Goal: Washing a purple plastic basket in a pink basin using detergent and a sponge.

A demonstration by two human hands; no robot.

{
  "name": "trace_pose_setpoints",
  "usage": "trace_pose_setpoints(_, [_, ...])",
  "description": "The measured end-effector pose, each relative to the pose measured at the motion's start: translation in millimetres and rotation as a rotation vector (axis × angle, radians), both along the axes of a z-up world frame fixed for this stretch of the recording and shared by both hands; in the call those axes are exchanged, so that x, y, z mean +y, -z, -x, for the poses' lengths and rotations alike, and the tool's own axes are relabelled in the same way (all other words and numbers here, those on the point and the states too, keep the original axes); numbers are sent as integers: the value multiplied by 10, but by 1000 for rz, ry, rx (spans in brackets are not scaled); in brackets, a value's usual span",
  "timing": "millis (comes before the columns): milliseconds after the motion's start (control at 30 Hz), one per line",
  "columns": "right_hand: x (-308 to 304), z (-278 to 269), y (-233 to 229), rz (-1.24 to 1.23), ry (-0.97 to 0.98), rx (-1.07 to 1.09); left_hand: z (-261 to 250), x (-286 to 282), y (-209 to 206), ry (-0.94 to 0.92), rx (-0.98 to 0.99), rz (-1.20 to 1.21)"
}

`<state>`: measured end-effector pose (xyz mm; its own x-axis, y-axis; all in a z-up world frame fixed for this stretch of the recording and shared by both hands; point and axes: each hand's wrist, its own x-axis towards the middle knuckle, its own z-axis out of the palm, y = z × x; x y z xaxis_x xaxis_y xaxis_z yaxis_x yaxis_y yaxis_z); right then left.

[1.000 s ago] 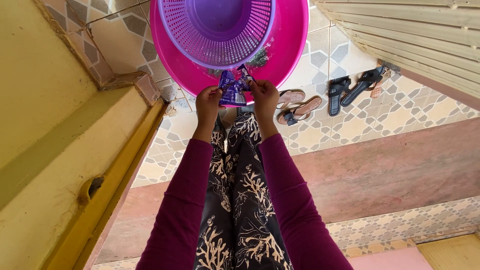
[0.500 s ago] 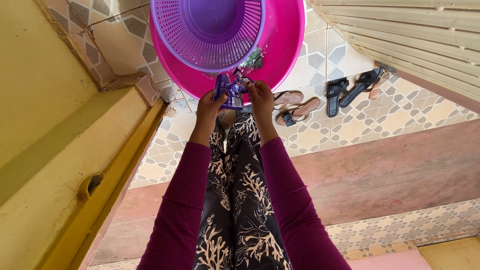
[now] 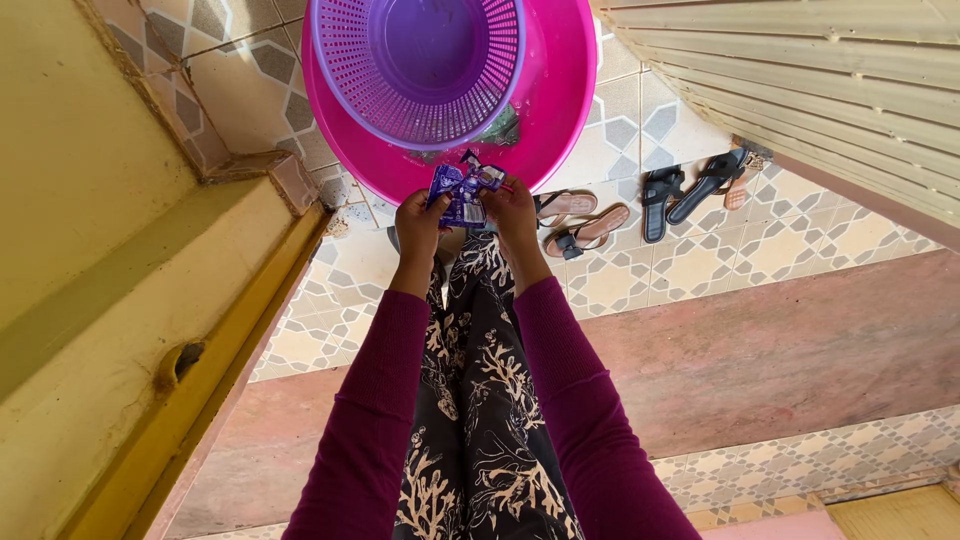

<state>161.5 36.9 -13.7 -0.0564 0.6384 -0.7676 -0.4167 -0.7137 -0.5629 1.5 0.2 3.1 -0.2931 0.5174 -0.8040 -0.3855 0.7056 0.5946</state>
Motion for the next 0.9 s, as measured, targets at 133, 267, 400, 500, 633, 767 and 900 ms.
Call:
trace_pose_setpoints(133, [17,-45,-21,43,-20,-23,-24,-44,45,-8,56,35])
trace_pose_setpoints(267, [120,10,-234,142,-94,-81,-61,-58,13,-2,122,-8])
trace_pose_setpoints(400, [156,49,-354,141,-207,-130,-104,-212,174,-37,71,-133])
trace_pose_setpoints(500, [-21,-49,-40,28,-244,-140,-90,-143,47,25,116,-125])
trace_pose_setpoints(633, [-2,-116,-57,-37,-258,-159,20,-84,-89,-46,-82,-58])
trace_pose_setpoints(767, [66,-113,-283,-88,-349,-146,127,146,-346,27,-49,-130])
trace_pose_setpoints(900, [68,-61,-421,-134,-490,-127,143,286,-357,167,52,-23])
